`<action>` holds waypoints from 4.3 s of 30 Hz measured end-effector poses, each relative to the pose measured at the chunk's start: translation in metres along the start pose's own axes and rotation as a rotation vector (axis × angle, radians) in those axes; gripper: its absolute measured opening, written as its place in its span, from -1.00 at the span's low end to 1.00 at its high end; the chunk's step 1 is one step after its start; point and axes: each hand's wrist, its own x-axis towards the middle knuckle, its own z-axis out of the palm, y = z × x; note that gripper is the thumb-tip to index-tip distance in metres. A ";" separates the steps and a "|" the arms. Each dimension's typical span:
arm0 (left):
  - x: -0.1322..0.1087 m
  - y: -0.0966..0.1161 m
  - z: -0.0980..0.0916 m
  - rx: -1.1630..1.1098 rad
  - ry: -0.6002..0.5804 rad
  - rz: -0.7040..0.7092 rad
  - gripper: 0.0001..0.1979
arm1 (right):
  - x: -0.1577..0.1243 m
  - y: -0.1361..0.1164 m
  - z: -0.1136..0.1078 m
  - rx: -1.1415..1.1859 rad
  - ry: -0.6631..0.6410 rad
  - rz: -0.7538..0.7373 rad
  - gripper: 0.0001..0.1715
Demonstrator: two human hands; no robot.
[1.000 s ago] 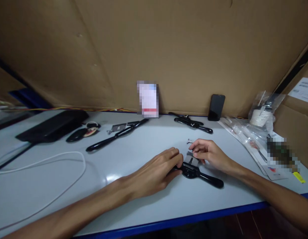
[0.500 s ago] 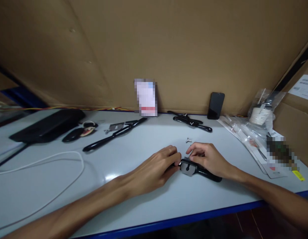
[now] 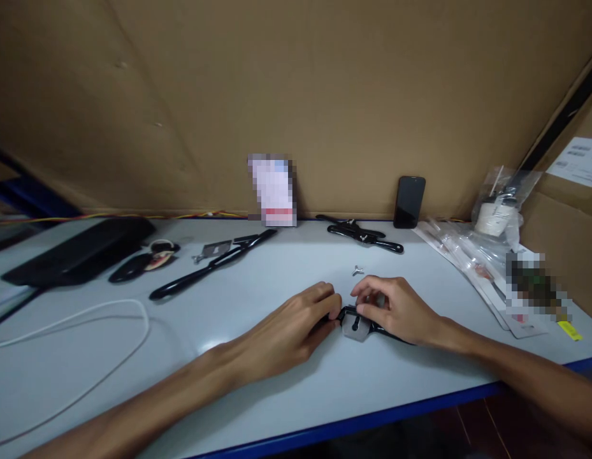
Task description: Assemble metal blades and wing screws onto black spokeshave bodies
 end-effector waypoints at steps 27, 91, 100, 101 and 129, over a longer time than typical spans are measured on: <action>0.000 0.001 -0.002 -0.016 -0.009 -0.022 -0.84 | -0.001 0.007 -0.032 -0.306 0.254 -0.177 -0.82; 0.000 0.001 -0.002 0.048 -0.010 -0.001 -0.85 | 0.005 0.002 -0.024 0.802 -0.043 0.290 -0.66; 0.001 0.000 -0.001 0.046 -0.008 0.000 -0.85 | -0.001 -0.007 -0.020 0.363 0.041 0.106 -0.92; 0.001 0.000 -0.001 0.048 -0.007 0.002 -0.85 | -0.002 -0.008 -0.018 0.314 0.045 0.084 -0.93; 0.001 0.000 0.000 0.054 0.018 0.025 -0.85 | 0.003 0.015 -0.005 -0.306 0.222 -0.267 -0.86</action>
